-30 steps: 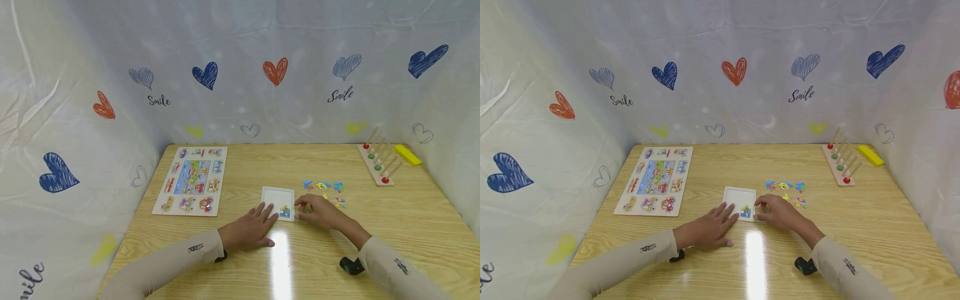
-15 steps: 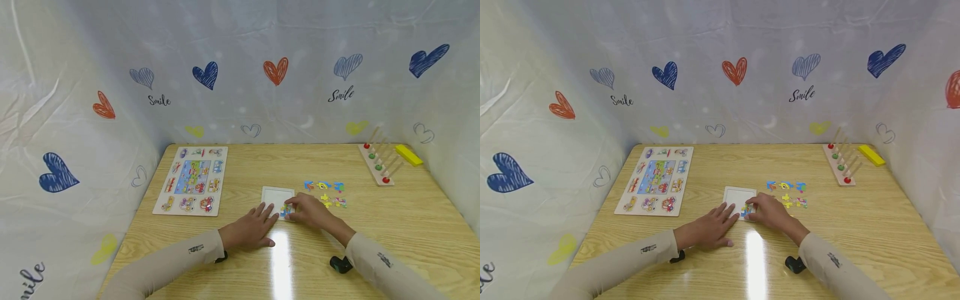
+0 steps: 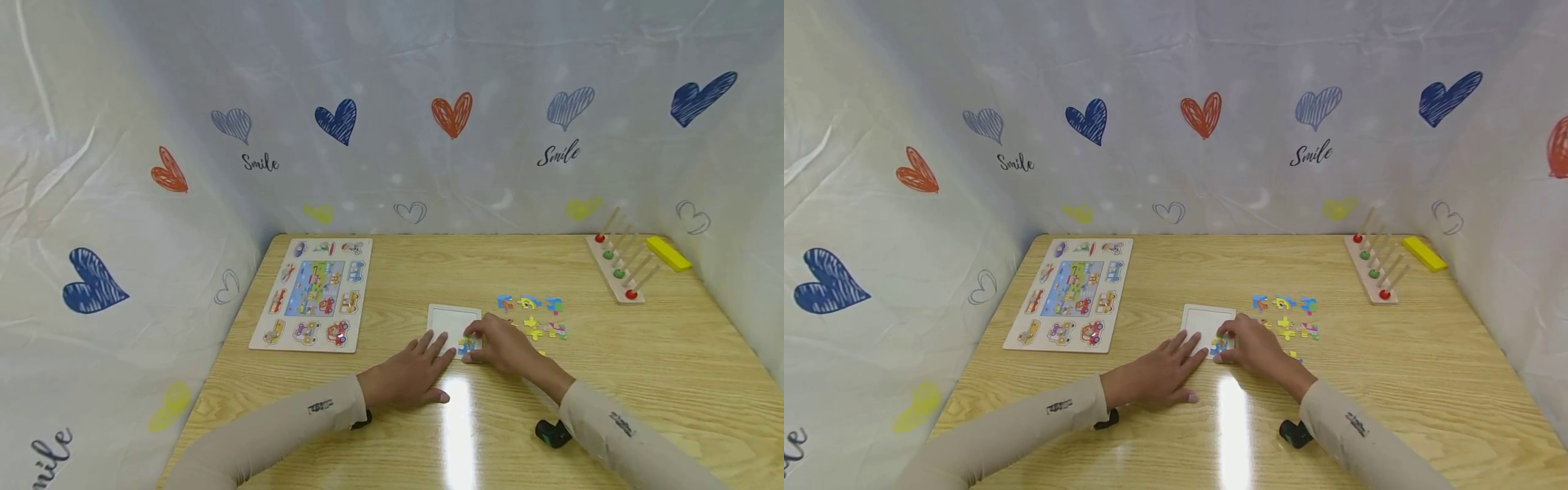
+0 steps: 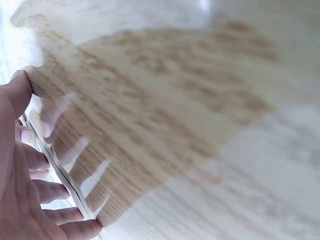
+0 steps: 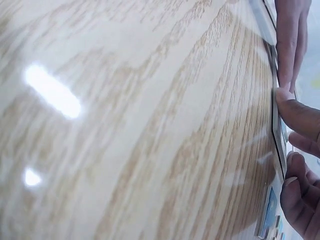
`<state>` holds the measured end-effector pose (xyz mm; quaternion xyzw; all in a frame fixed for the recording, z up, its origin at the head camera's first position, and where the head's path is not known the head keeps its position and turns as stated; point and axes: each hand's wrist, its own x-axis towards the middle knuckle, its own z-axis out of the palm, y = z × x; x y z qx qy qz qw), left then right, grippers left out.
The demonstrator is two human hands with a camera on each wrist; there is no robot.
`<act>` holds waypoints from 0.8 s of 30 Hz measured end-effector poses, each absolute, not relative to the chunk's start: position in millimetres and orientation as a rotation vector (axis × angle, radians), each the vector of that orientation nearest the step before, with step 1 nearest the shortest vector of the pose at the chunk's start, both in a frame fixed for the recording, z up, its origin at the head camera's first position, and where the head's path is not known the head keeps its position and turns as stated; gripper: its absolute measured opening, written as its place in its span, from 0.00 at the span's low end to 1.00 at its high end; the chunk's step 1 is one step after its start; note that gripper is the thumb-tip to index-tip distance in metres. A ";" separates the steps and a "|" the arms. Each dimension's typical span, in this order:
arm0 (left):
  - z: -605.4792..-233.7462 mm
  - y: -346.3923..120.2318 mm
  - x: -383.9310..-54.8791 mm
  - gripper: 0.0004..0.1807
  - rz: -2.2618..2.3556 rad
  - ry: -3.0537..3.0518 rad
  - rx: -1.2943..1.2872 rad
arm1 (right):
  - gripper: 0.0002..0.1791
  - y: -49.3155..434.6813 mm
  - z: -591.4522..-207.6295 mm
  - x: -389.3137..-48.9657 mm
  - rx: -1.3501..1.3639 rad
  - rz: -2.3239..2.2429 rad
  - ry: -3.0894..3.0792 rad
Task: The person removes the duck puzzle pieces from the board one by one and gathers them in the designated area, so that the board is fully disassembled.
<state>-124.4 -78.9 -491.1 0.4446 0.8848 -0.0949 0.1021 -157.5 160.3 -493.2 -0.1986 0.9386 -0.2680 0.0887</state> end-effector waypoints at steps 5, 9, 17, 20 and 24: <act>-491.4 -78.0 -124.5 0.45 -0.281 2.607 1.292 | 0.23 159.4 -492.9 -158.8 -0.579 -0.825 2.770; -491.4 -78.2 -124.3 0.45 -0.283 2.608 1.285 | 0.24 158.9 -493.7 -161.1 -0.559 -0.830 2.758; -489.5 -78.5 -123.3 0.44 -0.237 2.595 1.271 | 0.23 160.5 -494.0 -165.3 -0.586 -0.846 2.717; -488.8 -78.3 -123.1 0.44 -0.229 2.594 1.271 | 0.20 162.0 -493.8 -165.3 -0.641 -0.882 2.688; -487.5 -78.3 -122.7 0.44 -0.226 2.592 1.263 | 0.16 164.0 -493.8 -165.7 -0.714 -0.936 2.647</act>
